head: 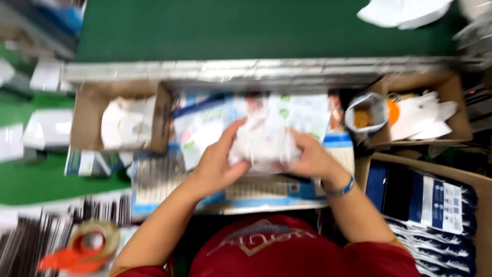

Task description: The recorder is packing stacks of face masks into individual plastic bags and then sealing a cardboard box with tape.

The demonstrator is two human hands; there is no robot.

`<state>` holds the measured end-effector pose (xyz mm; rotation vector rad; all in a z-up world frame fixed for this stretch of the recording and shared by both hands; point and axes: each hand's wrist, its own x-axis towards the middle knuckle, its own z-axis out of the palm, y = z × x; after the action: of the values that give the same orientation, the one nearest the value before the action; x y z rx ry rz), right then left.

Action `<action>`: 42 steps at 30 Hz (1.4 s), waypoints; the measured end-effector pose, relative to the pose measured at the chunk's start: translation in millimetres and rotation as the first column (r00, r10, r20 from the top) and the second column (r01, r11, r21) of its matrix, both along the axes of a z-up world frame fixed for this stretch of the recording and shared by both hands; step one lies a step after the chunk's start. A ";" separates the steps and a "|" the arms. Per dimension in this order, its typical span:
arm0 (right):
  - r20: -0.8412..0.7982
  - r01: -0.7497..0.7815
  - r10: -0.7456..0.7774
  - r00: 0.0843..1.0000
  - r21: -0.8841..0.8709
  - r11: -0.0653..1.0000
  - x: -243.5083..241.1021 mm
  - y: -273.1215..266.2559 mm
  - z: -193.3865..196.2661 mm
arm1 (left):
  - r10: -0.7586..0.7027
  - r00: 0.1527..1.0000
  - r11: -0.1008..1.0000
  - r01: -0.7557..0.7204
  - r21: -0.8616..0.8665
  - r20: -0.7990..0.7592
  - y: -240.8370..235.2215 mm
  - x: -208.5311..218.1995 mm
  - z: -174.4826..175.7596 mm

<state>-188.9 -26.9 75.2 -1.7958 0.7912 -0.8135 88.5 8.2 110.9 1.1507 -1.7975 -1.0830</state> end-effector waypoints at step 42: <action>-0.314 0.056 -0.189 0.930 -0.387 0.920 -1.1 82.2 -64.8 | -0.161 0.952 0.928 0.236 0.289 -0.260 74.8 8.4 -120.0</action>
<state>-190.0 55.3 10.4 -2.2908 1.0411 -0.7763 96.9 83.0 -9.1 0.9830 -1.6188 -1.6060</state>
